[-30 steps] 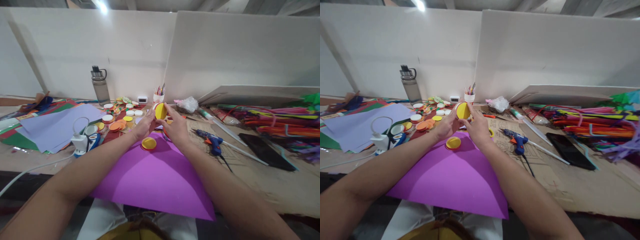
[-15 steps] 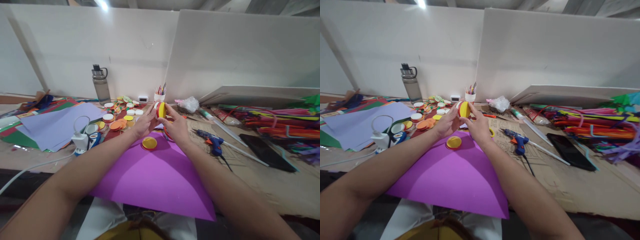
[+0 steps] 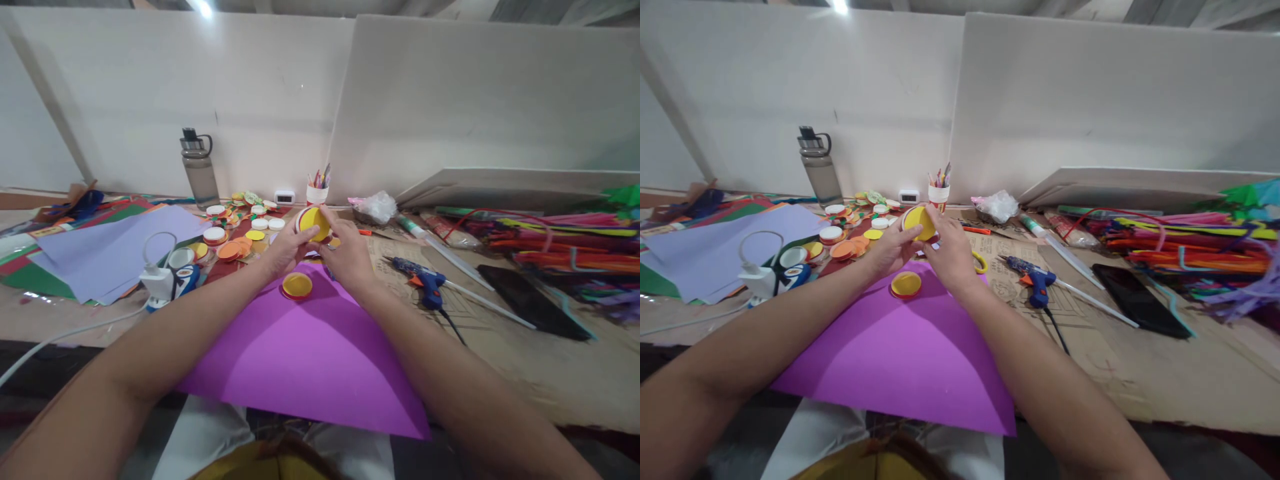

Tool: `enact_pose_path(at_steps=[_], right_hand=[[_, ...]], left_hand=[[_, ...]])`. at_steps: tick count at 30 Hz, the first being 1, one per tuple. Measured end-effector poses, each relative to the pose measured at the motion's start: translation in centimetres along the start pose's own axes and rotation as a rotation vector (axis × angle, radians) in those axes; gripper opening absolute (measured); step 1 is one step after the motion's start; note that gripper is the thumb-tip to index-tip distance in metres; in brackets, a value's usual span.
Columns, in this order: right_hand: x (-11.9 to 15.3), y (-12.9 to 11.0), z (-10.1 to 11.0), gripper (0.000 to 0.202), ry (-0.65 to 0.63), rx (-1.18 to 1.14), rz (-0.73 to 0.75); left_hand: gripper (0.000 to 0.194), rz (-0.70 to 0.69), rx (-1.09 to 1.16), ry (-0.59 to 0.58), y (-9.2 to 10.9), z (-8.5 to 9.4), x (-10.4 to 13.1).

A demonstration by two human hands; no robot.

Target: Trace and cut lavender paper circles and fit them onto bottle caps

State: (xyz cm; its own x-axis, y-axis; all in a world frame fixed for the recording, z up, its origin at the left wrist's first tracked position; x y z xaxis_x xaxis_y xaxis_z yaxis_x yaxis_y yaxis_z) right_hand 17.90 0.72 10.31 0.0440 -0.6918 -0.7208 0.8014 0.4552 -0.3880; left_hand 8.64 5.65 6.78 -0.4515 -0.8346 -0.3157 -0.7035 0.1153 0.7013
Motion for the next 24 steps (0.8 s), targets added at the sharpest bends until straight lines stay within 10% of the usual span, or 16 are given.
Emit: enact_pose_path(at_steps=[7, 24], right_hand=[[-0.1, 0.6, 0.9, 0.048, 0.089, -0.212, -0.083], [-0.7, 2.6, -0.6, 0.029, -0.054, -0.245, -0.241]], left_hand=[[0.07, -0.011, 0.176, 0.074, 1.3, 0.5, 0.2], [0.043, -0.021, -0.168, 0.082, 0.5, 3.3, -1.1]])
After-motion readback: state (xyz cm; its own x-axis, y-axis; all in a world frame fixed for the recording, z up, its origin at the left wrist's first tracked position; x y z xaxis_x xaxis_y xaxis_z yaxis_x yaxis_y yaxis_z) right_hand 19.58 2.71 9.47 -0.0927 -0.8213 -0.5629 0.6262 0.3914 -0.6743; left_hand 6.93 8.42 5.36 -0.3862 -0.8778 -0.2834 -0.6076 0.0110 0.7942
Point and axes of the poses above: each hand's wrist, its own x-axis away from the middle knuckle, its own z-axis out of the back of the hand, y = z × x, the point moved 10 cm from there along -x, towards the middle knuckle, and after that the axes turned 14 degrees about x, right-handed, at the moved point
